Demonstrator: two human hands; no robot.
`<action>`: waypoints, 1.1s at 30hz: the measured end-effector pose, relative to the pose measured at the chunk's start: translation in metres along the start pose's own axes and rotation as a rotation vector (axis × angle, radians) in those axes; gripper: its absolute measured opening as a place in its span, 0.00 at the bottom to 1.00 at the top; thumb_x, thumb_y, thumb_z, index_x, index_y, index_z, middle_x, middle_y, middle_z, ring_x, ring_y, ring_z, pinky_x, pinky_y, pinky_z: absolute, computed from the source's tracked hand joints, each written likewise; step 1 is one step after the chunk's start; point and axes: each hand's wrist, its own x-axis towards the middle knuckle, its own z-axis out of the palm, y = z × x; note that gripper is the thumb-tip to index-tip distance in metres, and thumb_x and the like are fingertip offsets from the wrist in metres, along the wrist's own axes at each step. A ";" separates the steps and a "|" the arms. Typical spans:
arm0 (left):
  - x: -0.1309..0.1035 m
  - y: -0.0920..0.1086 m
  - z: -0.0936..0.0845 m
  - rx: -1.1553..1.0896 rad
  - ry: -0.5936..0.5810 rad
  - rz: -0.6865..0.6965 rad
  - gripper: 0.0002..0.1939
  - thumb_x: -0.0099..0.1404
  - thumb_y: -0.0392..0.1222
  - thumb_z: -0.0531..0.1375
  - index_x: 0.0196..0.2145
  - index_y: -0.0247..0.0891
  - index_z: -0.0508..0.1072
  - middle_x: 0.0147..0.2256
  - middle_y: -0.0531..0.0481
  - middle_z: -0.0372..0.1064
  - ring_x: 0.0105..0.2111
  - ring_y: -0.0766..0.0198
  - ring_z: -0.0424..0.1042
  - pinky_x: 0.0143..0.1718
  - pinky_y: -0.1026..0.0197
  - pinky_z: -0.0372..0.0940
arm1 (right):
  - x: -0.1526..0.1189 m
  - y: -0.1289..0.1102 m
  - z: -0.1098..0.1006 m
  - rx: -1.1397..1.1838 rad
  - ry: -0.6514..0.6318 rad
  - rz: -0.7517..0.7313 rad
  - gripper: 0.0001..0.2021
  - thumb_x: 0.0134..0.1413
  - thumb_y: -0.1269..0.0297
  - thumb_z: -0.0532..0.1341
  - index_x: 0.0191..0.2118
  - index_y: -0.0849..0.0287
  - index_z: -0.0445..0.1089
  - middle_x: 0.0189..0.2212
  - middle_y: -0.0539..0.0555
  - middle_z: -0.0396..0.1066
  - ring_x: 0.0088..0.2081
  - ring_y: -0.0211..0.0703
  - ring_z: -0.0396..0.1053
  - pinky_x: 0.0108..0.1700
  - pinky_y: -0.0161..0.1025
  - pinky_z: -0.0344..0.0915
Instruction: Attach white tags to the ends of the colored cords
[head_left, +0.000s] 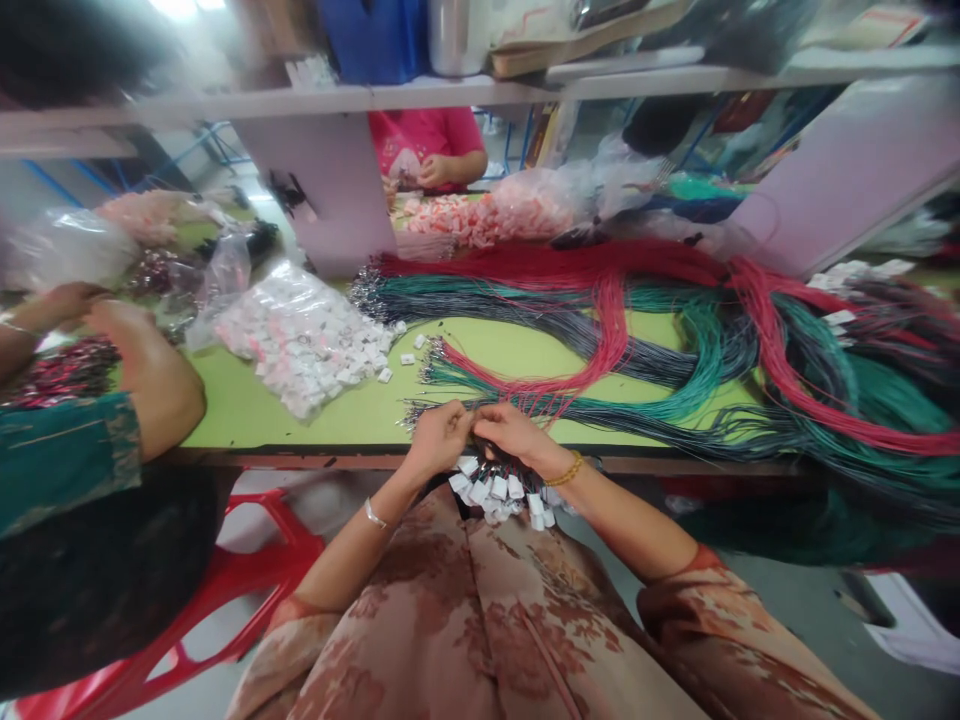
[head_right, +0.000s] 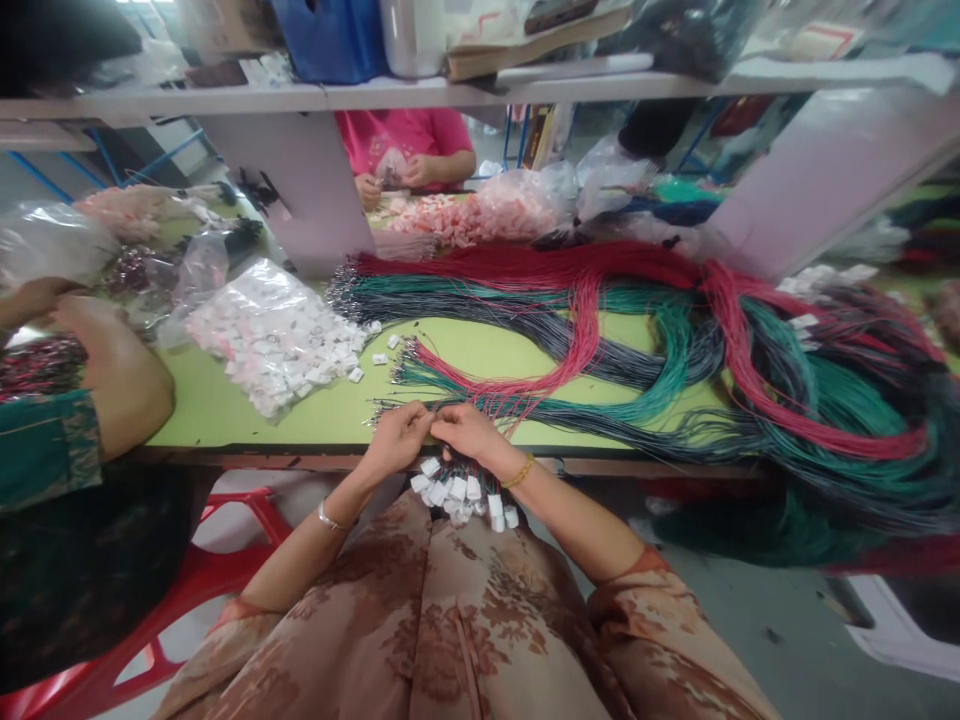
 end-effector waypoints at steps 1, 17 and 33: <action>0.001 -0.002 0.004 -0.034 0.032 -0.009 0.14 0.63 0.47 0.51 0.22 0.38 0.61 0.20 0.56 0.56 0.23 0.68 0.55 0.26 0.65 0.50 | 0.001 0.001 0.000 0.010 0.005 -0.002 0.08 0.46 0.65 0.56 0.20 0.59 0.63 0.13 0.46 0.64 0.15 0.32 0.59 0.19 0.30 0.53; 0.018 -0.008 0.028 -0.015 0.196 -0.027 0.14 0.63 0.43 0.53 0.21 0.39 0.60 0.17 0.57 0.53 0.21 0.67 0.55 0.26 0.64 0.49 | -0.067 -0.037 0.014 0.043 -0.431 -0.053 0.10 0.50 0.60 0.59 0.27 0.62 0.69 0.19 0.49 0.69 0.15 0.28 0.56 0.17 0.28 0.51; -0.015 -0.005 0.006 0.075 0.202 0.063 0.05 0.60 0.38 0.56 0.35 0.36 0.69 0.32 0.46 0.68 0.33 0.61 0.68 0.38 0.59 0.63 | 0.059 -0.017 -0.152 -1.287 0.662 0.036 0.22 0.62 0.56 0.49 0.54 0.64 0.64 0.36 0.64 0.73 0.38 0.53 0.70 0.38 0.42 0.60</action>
